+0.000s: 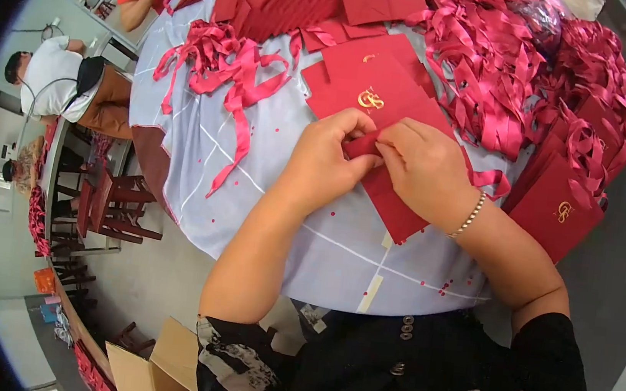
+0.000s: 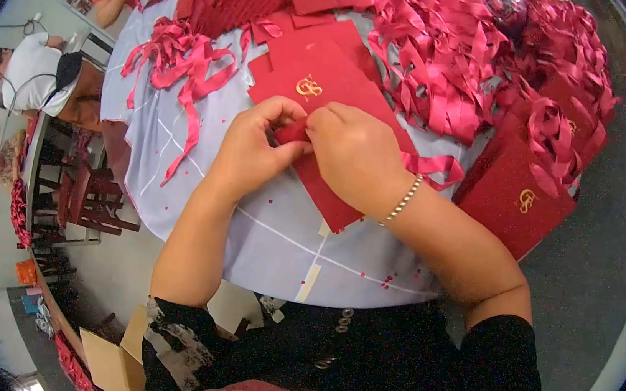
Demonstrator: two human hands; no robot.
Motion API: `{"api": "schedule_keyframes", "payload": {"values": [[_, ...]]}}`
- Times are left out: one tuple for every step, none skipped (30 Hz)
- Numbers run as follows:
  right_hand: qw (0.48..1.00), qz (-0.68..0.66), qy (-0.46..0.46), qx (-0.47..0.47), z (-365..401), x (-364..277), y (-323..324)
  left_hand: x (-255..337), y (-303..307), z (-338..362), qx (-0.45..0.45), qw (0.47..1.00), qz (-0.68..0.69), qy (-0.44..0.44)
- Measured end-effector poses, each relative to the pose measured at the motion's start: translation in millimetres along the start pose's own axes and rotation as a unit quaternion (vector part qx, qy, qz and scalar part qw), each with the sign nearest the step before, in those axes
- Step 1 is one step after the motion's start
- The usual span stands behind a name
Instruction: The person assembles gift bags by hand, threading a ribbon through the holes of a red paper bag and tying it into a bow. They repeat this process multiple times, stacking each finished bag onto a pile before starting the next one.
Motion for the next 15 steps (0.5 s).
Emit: {"api": "schedule_keyframes", "payload": {"values": [[0.998, -0.058, -0.015, 0.000, -3, 4, 1, -5, -2, 0, -0.004, 1.000, 0.007, 0.000], [0.996, -0.086, -0.032, -0.024, -5, 6, 4, -7, 0, -1, -0.003, 1.000, 0.009, -0.001], [0.991, -0.116, -0.047, -0.050, -4, 8, 6, 1, 2, -1, -0.008, 0.999, -0.007, -0.039], [0.990, -0.137, -0.027, -0.018, -5, 10, 7, 1, 2, -1, -0.011, 0.999, -0.006, -0.048], [0.990, -0.140, -0.013, -0.019, -6, 12, 8, 2, 0, 0, -0.015, 0.998, -0.003, -0.054], [0.990, -0.141, -0.002, -0.020, -7, 12, 11, 12, -1, 1, -0.013, 0.996, -0.041, -0.081], [0.989, -0.142, -0.014, -0.031, -7, 15, 10, 15, -2, 1, -0.029, 0.993, -0.061, -0.100], [0.989, -0.148, -0.006, -0.030, -10, 13, 13, 17, -4, 2, -0.045, 0.989, -0.079, -0.118], [0.993, -0.113, 0.010, -0.025, -13, 10, 18, 16, -4, 3, -0.041, 0.990, -0.057, -0.118], [0.996, -0.078, 0.026, -0.020, -15, 8, 22, 14, -4, 3, -0.036, 0.991, -0.061, -0.117], [0.996, -0.085, 0.029, -0.027, -15, 8, 21, 13, -4, 4, -0.035, 0.990, -0.057, -0.124], [0.995, -0.087, 0.034, -0.026, -15, 8, 23, 15, -4, 4, -0.034, 0.989, -0.052, -0.132], [0.996, -0.071, 0.031, -0.047, -15, 9, 24, 15, -5, 5, -0.041, 0.990, -0.042, -0.128], [0.996, -0.055, 0.028, -0.066, -15, 11, 25, 16, -5, 5, -0.038, 0.990, -0.045, -0.129], [0.994, -0.057, 0.028, -0.083, -15, 12, 27, 17, -7, 6, -0.057, 0.989, -0.034, -0.132]]}}
Point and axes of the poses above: each hand's wrist, its own z-axis away from the middle knuckle, its own y-axis out of the back of the hand, x = y × z, the point moved 7 cm from there along -z, towards the middle knuckle, and after that the axes turned 14 degrees about z, right-handed, at the moved point
